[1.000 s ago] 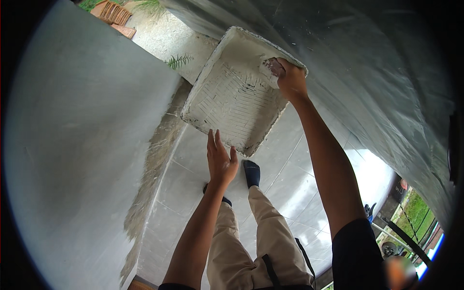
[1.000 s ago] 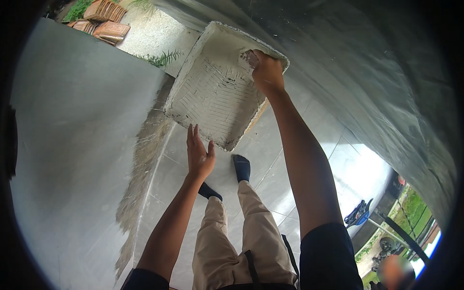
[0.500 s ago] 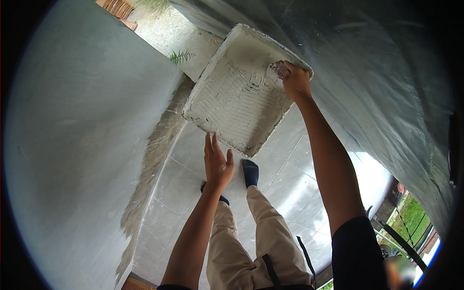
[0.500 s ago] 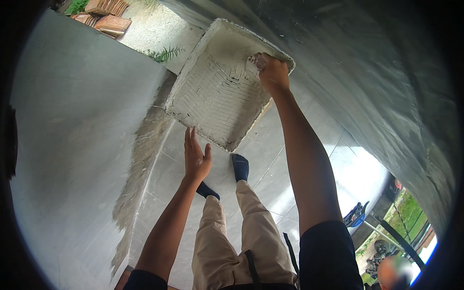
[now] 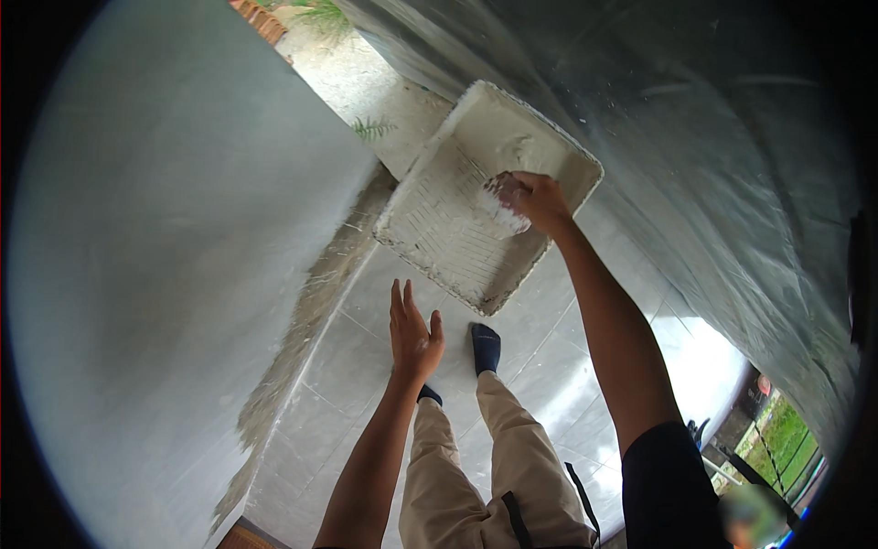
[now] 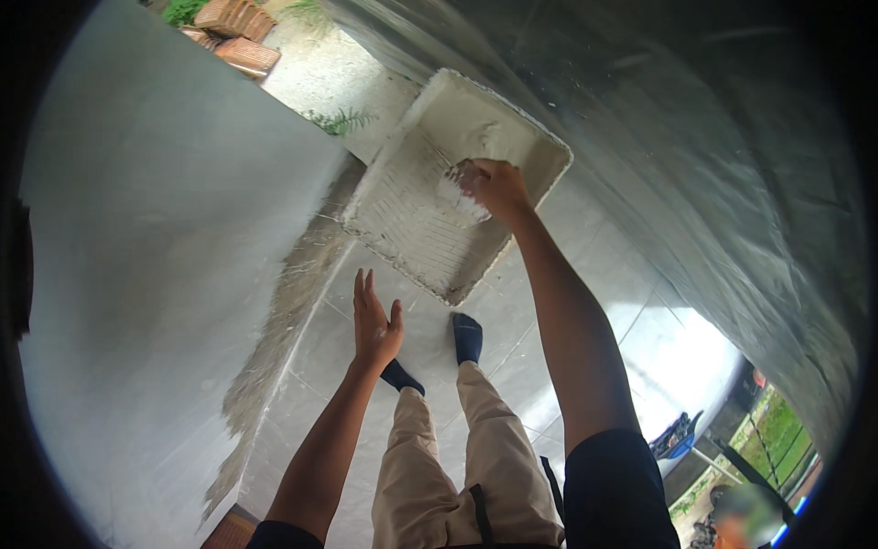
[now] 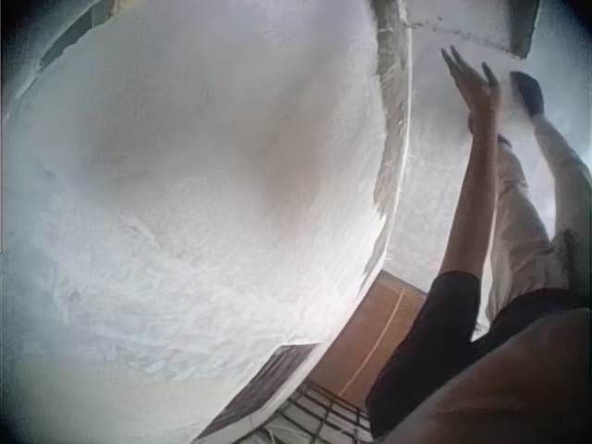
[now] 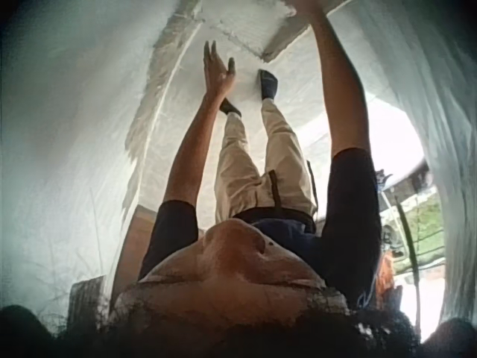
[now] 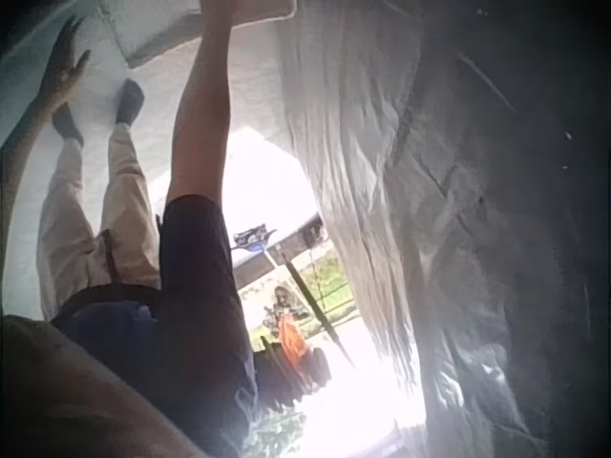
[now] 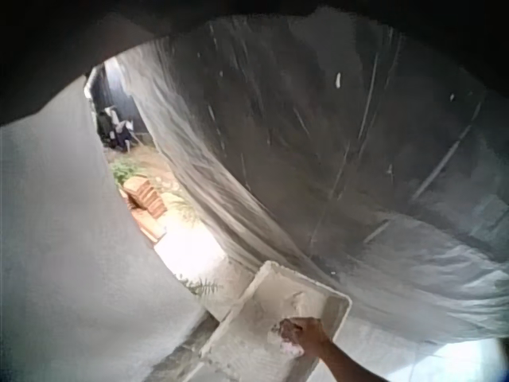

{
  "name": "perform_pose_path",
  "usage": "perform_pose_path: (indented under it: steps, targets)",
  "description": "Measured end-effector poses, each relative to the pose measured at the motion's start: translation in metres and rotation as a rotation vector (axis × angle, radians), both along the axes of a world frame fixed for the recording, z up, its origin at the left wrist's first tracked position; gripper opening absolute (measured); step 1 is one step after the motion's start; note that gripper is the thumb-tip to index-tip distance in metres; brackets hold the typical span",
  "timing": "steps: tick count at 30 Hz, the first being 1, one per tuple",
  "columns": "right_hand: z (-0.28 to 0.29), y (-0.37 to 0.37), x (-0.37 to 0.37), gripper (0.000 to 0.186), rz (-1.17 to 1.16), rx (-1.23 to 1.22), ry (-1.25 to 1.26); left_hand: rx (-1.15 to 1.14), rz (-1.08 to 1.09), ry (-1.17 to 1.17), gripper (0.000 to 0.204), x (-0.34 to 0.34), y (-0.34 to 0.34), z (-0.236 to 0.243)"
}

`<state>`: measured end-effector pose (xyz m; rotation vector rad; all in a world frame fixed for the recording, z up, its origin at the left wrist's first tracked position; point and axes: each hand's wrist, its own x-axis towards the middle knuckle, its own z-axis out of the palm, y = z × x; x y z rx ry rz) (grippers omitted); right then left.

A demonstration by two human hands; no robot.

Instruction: The person applies plaster or wall compound to a damaged section of a wall using a putty knife or scraper.

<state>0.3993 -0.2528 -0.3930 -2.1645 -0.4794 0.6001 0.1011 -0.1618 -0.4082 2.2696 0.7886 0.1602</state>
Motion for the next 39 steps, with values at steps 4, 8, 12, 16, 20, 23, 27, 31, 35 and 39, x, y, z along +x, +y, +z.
perform_pose_path:
  steps: [4,8,12,16,20,23,27,31,35,39]
  targets:
    - [0.024,0.029,-0.022,0.031,0.061,0.322,0.430,0.057,0.017,0.026,0.070,-0.012,0.023,0.047]
    - [0.097,0.071,-0.065,0.035,0.066,0.673,0.737,0.235,0.078,0.031,0.069,-0.032,0.060,0.126]
    - [0.185,0.107,-0.101,0.038,0.127,0.817,0.860,0.445,0.113,-0.017,0.071,-0.050,0.092,0.208]
    - [0.264,0.131,-0.131,0.036,0.223,0.917,0.923,0.736,0.171,0.020,0.067,-0.075,0.116,0.280]
    - [0.331,0.149,-0.180,0.039,0.289,1.070,0.984,0.977,0.182,0.022,0.065,-0.116,0.132,0.348]
    - [0.382,0.157,-0.212,0.037,0.366,1.077,0.949,1.116,0.205,0.010,0.064,-0.146,0.145,0.388]
    - [0.432,0.166,-0.266,0.040,0.456,1.161,0.863,1.248,0.214,-0.031,0.064,-0.198,0.161,0.438]
    - [0.493,0.178,-0.320,0.038,0.528,1.177,0.724,1.339,0.292,-0.056,0.065,-0.246,0.179,0.492]
    - [0.524,0.190,-0.354,0.036,0.563,1.133,0.518,1.344,0.355,-0.041,0.067,-0.276,0.190,0.527]
    - [0.550,0.199,-0.388,0.034,0.488,1.176,-0.049,1.350,0.380,-0.050,0.068,-0.292,0.203,0.563]
